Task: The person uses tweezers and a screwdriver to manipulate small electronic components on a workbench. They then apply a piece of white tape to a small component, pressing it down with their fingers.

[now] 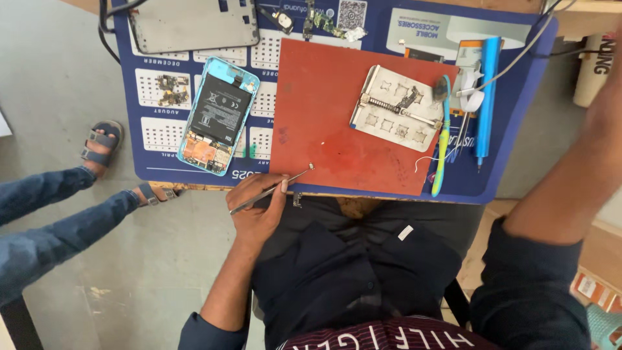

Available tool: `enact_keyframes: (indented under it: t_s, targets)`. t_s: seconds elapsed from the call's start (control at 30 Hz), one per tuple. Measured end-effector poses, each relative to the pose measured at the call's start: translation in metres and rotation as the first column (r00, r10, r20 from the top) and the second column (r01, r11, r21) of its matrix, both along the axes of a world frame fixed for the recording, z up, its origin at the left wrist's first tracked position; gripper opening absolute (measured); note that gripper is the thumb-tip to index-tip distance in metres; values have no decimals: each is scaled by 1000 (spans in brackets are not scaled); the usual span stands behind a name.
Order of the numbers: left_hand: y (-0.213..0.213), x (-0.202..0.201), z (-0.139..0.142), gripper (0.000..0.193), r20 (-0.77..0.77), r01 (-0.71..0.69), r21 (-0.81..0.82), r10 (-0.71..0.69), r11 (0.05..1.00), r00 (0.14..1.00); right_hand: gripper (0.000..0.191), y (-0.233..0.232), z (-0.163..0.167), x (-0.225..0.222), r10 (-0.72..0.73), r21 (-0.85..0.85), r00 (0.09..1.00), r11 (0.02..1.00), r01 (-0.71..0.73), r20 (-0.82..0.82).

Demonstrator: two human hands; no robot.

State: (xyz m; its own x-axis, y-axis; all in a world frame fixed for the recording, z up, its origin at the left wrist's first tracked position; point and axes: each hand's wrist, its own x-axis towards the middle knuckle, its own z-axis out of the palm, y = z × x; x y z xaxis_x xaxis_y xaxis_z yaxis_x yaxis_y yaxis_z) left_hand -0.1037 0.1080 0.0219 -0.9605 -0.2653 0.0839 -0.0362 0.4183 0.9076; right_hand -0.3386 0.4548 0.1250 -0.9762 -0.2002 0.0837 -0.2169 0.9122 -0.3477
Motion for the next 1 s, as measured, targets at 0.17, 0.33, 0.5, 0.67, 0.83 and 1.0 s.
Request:
enact_keyframes:
  t_s: [0.17,0.33,0.5,0.67,0.83,1.0]
  targets:
    - [0,2,-2,5,10,-18,93,17,996,1000,15,-17,-6,61,72,-217,973,969,-120,-217]
    - [-7,10,1,4,-86,-107,236,131,966,988,10,-63,-42,122,199,-478,975,850,-222,-100]
    - [-23,28,21,5,-175,-128,182,160,975,972,15,-106,-66,159,341,-606,939,754,-252,33]
    - [-38,57,41,12,-226,-115,176,154,978,962,7,-132,-56,173,374,-545,927,772,-328,-27]
    - [-57,76,35,18,-129,31,13,-29,999,991,23,-156,-48,172,492,-314,870,833,-455,46]
    - [-60,83,33,23,23,132,-90,-130,987,991,32,-171,-50,166,624,-31,781,780,-625,-33]
